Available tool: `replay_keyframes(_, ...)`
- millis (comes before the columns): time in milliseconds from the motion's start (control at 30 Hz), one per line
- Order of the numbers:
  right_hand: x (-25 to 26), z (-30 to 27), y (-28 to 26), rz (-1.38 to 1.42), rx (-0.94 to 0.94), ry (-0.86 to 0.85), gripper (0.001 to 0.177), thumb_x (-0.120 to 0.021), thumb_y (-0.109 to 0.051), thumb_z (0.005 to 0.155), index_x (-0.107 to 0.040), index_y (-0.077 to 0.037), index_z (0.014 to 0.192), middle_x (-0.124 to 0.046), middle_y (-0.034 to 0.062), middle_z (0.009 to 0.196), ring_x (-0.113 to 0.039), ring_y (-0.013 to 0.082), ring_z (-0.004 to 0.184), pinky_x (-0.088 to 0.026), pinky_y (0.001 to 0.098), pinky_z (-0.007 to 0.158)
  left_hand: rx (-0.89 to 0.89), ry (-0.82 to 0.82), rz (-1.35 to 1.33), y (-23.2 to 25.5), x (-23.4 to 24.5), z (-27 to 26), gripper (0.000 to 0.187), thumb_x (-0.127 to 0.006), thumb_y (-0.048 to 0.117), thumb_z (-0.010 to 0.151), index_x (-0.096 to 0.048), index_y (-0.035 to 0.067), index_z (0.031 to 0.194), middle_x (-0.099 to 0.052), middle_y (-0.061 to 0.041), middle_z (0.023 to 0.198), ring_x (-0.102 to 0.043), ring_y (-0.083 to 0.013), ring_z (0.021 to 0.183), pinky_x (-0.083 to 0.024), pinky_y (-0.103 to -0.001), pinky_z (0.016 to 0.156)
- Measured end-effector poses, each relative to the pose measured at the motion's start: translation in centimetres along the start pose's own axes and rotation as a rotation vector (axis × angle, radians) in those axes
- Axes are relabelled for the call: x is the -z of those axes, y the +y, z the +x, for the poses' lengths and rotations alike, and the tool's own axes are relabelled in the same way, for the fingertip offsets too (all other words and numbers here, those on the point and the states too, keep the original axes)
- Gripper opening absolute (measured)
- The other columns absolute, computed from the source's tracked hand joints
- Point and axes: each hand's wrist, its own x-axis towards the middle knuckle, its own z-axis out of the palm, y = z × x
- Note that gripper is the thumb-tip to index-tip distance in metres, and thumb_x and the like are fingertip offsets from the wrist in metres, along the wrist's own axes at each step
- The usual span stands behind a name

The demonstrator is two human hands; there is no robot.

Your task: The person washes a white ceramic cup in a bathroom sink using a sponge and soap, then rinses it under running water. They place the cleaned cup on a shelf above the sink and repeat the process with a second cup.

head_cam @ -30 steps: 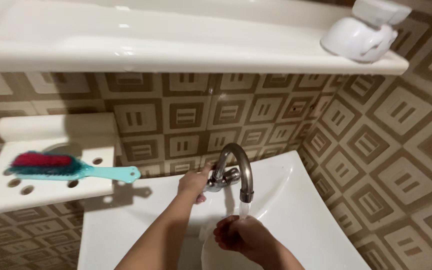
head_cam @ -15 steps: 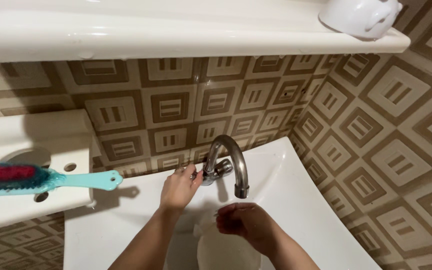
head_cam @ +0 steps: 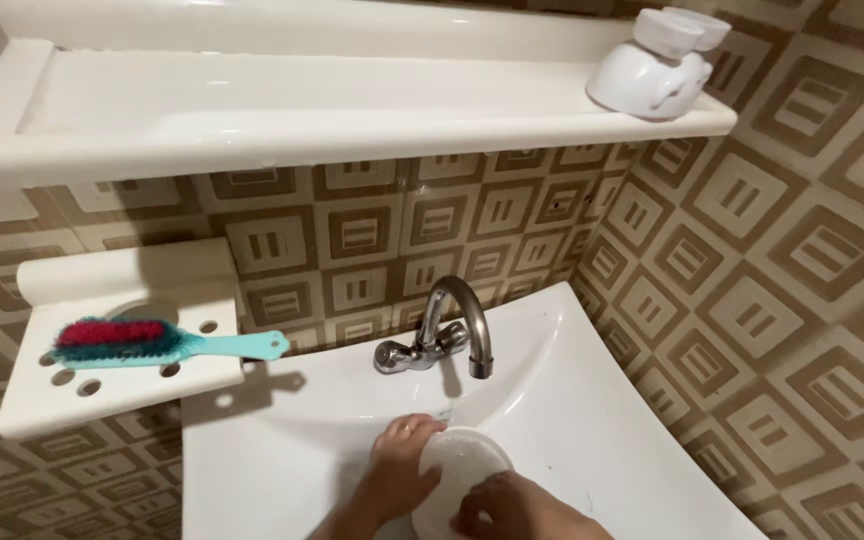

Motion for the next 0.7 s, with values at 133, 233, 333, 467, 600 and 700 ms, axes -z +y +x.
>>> replay_keyframes(133,-6.4,2.5,1.4,-0.171,0.155,0.077,0.007,-0.067,-0.015,0.094,-0.074,-0.014,0.097,-0.076,0.0014,0.093,-0.072,0.0187,0.091,-0.053,0.0329,0.089,-0.044,0.122,-0.003,-0.3,-1.9,-1.4,0.062,-0.051,-0.014,0.061,-0.062,0.002,0.12,-0.062,-0.019,0.126,-0.054,-0.0439,0.119,-0.042,-0.054,0.098)
replay_keyframes(233,-9.4,2.3,2.9,-0.26,0.233,0.22,0.005,-0.069,-0.018,0.095,-0.073,-0.015,0.096,-0.075,0.0,0.092,-0.071,0.0187,0.091,-0.052,0.0328,0.089,0.139,0.024,0.038,-0.9,-2.9,-1.8,0.053,-0.052,-0.012,0.066,-0.06,0.003,0.116,-0.062,-0.016,0.122,-0.054,-0.0411,0.116,-0.045,-0.049,0.1)
replay_keyframes(333,-9.3,1.7,4.0,-0.248,0.277,0.411,0.006,-0.069,-0.02,0.094,-0.072,-0.015,0.091,-0.073,-0.0003,0.085,-0.071,0.0158,0.085,-0.052,0.029,0.086,0.096,-0.003,0.054,-0.9,-3.2,-2.4,0.058,-0.051,-0.015,0.059,-0.061,-0.001,0.114,-0.059,-0.022,0.123,-0.051,-0.0453,0.115,-0.041,-0.052,0.104)
replay_keyframes(467,-5.9,1.3,4.2,-0.06,0.113,0.28,0.004,-0.069,-0.017,0.092,-0.072,-0.013,0.091,-0.072,0.0016,0.085,-0.07,0.0181,0.085,-0.052,0.0308,0.084,0.343,-0.234,0.019,1.0,-2.2,-2.2,0.043,-0.058,-0.007,0.069,-0.066,0.003,0.11,-0.063,-0.015,0.117,-0.055,-0.036,0.117,-0.046,-0.043,0.104)
replay_keyframes(600,2.3,-4.0,0.7,0.127,0.049,0.281,0.004,-0.07,-0.014,0.089,-0.073,-0.012,0.091,-0.071,0.0035,0.084,-0.069,0.0203,0.085,-0.053,0.0327,0.082,0.372,-0.22,-0.015,4.4,0.1,-0.1,0.038,-0.069,-0.003,0.064,-0.074,0.004,0.102,-0.065,-0.013,0.115,-0.055,-0.0313,0.123,-0.046,-0.038,0.106)
replay_keyframes(700,10.8,-7.4,-3.2,0.226,0.078,0.338,0.005,-0.07,-0.012,0.087,-0.073,-0.011,0.091,-0.07,0.0049,0.084,-0.069,0.022,0.085,-0.053,0.0341,0.081,0.321,-0.289,-0.125,7.5,4.6,2.5,0.042,-0.079,0.01,0.063,-0.072,0.004,0.104,-0.064,-0.011,0.112,-0.063,-0.0274,0.118,-0.053,-0.034,0.102)
